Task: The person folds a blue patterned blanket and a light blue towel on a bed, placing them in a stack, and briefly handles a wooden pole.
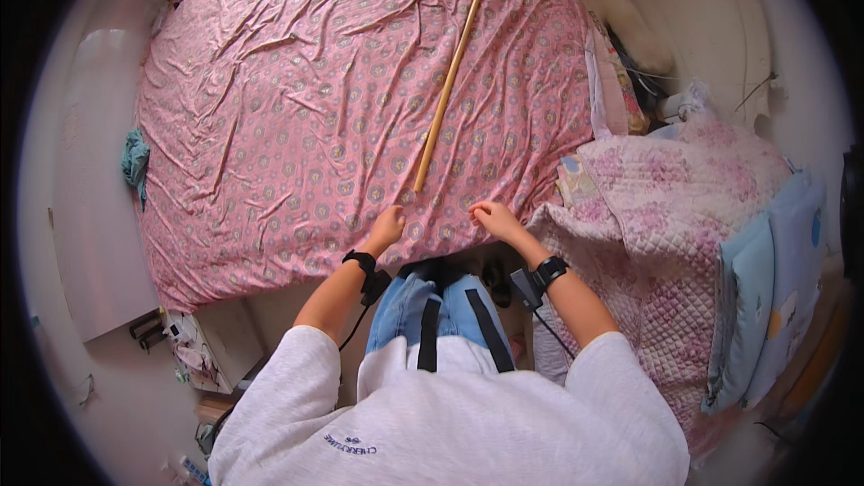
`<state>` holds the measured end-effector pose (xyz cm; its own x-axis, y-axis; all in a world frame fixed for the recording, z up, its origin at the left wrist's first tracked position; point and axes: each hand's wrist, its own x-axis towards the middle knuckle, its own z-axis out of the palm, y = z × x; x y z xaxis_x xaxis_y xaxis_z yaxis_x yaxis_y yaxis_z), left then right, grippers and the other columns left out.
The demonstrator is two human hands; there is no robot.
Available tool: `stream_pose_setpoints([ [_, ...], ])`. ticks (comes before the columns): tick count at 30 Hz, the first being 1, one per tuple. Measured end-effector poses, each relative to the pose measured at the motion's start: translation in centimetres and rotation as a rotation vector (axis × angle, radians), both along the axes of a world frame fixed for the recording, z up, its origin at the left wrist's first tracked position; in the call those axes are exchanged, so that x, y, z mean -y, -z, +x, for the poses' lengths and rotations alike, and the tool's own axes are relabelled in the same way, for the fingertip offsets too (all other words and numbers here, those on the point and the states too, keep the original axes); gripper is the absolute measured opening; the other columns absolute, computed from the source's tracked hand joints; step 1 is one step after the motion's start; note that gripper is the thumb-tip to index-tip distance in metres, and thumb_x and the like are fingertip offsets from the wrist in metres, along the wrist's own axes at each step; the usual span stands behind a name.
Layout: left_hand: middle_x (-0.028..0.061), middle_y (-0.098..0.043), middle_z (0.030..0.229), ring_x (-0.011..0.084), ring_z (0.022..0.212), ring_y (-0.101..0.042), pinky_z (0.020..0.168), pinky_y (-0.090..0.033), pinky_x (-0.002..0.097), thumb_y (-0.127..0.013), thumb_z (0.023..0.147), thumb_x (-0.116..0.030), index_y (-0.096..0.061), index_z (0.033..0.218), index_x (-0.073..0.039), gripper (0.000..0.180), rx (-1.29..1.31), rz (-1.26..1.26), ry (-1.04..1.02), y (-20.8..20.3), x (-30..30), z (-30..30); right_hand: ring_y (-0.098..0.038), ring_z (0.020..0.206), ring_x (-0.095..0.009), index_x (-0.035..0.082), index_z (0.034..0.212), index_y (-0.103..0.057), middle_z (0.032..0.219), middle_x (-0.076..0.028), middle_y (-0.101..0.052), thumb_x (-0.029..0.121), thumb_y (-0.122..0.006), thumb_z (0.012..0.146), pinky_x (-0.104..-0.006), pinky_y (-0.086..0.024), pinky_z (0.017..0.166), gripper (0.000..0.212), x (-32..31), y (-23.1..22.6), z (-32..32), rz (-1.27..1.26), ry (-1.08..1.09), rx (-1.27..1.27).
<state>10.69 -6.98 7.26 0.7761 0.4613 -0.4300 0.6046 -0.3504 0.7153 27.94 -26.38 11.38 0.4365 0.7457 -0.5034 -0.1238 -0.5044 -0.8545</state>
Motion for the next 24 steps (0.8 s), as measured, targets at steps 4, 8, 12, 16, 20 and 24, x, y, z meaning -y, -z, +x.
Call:
stream_pose_setpoints([
  [4,0.0191,-0.05,0.092,0.0295,0.088,-0.047,0.076,-0.037,0.0331,-0.046,0.07,-0.016,-0.045,0.096,0.001,0.031,-0.025,-0.071,-0.062,4.1,-1.4,2.0,-0.053,0.06,-0.011,0.002,0.087,-0.05,0.072,-0.006,-0.054,0.013,-0.037,0.077,-0.022,-0.042,0.053,0.02,-2.1,3.6,0.3,-0.174,0.268,-0.304],
  [8,0.0208,-0.045,0.097,0.0303,0.091,-0.044,0.078,-0.035,0.0332,-0.05,0.069,-0.015,-0.04,0.101,0.003,0.038,0.023,-0.061,-0.095,8.0,-1.7,4.1,-0.054,0.061,-0.013,0.003,0.09,-0.048,0.073,-0.007,-0.054,0.018,-0.035,0.079,-0.022,-0.043,0.052,0.023,-3.2,5.7,0.0,-0.275,0.433,-0.446],
  [12,0.0194,-0.043,0.095,0.0324,0.09,-0.041,0.078,-0.033,0.0356,-0.053,0.066,-0.014,-0.039,0.099,0.0,0.039,-0.039,-0.139,-0.195,10.6,-0.9,6.2,-0.054,0.062,-0.013,0.002,0.091,-0.046,0.074,-0.007,-0.054,0.016,-0.035,0.079,-0.0224,-0.043,0.052,0.022,-2.7,7.4,-1.3,-0.339,0.351,-0.49],
  [16,0.0168,-0.046,0.088,0.0317,0.084,-0.044,0.071,-0.037,0.0383,-0.054,0.064,-0.019,-0.04,0.093,-0.004,0.035,-0.176,0.141,-0.294,9.4,1.0,8.6,-0.054,0.065,-0.013,0.002,0.092,-0.046,0.076,-0.007,-0.054,0.016,-0.033,0.079,-0.0213,-0.043,0.058,0.023,-0.6,6.1,-0.9,-0.36,0.316,-0.537],
  [20,0.018,-0.052,0.077,0.033,0.074,-0.05,0.065,-0.038,0.0404,-0.051,0.065,-0.024,-0.044,0.084,-0.003,0.03,-0.321,-0.026,-0.23,9.6,1.0,9.5,-0.054,0.066,-0.012,0.002,0.093,-0.045,0.075,-0.006,-0.054,0.017,-0.034,0.079,-0.02,-0.043,0.057,0.024,1.5,6.4,0.9,-0.366,0.33,-0.515],
  [24,0.0205,-0.052,0.068,0.0343,0.067,-0.051,0.058,-0.038,0.0402,-0.049,0.067,-0.028,-0.052,0.075,-0.002,0.028,-0.078,-0.061,-0.312,6.7,1.4,9.9,-0.054,0.064,-0.012,0.001,0.093,-0.045,0.076,-0.007,-0.054,0.018,-0.034,0.079,-0.0199,-0.043,0.055,0.024,1.5,5.3,2.7,-0.409,0.339,-0.5],
])
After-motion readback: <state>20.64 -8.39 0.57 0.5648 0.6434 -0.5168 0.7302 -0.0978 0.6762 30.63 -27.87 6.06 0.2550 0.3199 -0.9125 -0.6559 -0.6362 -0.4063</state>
